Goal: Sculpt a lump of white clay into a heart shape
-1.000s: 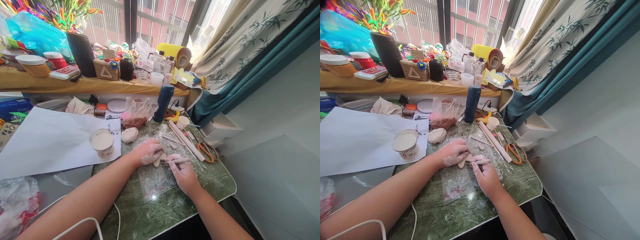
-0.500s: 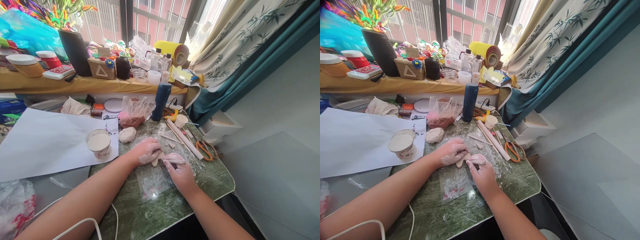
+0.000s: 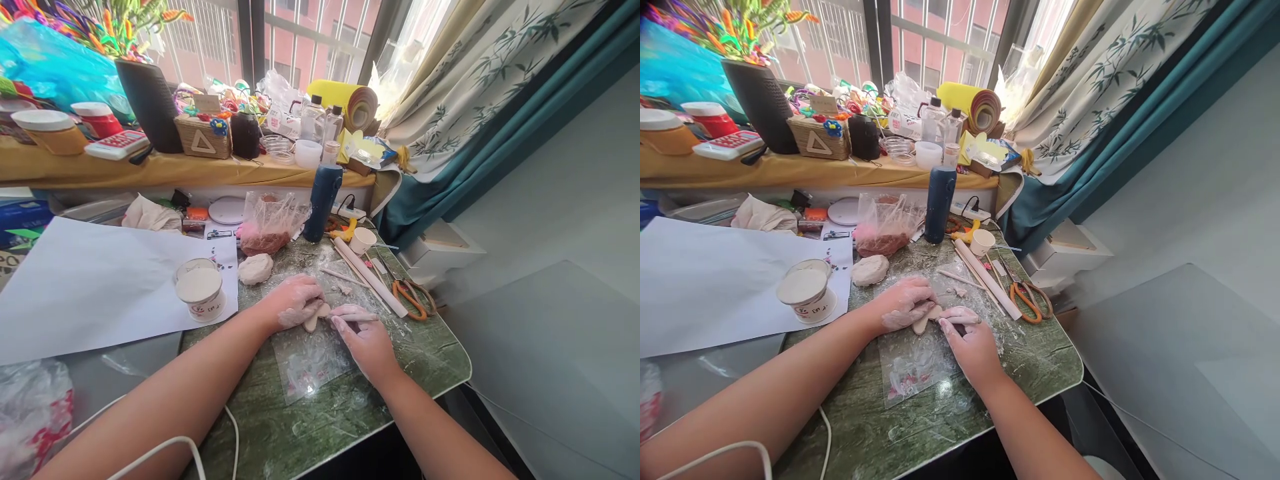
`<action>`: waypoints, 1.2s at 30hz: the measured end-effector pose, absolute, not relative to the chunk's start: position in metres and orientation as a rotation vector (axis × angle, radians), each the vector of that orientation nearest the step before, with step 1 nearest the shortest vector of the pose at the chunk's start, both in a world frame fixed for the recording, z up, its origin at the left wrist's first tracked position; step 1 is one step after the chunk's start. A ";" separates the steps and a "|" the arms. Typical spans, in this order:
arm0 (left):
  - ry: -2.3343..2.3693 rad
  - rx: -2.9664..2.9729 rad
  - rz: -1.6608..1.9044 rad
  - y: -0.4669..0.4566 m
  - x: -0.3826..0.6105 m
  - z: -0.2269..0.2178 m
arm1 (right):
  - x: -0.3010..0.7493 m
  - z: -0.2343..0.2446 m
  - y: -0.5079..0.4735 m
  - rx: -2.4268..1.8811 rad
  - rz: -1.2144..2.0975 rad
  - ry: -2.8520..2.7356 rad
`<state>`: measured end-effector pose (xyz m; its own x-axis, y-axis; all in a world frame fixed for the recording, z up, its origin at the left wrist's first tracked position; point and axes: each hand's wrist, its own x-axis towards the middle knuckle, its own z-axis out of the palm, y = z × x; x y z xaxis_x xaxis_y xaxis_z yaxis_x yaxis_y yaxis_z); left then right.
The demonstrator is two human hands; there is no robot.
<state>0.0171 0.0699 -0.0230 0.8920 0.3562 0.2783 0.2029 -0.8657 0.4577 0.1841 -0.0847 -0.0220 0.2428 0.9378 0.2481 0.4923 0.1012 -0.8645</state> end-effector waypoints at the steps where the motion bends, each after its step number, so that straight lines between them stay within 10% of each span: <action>1: 0.407 2.633 0.500 0.070 0.017 -0.023 | 0.184 -0.021 -0.085 -1.543 0.594 -1.377; 36: 0.405 2.635 0.493 0.071 0.019 -0.023 | 0.195 -0.022 -0.095 -1.524 0.596 -1.446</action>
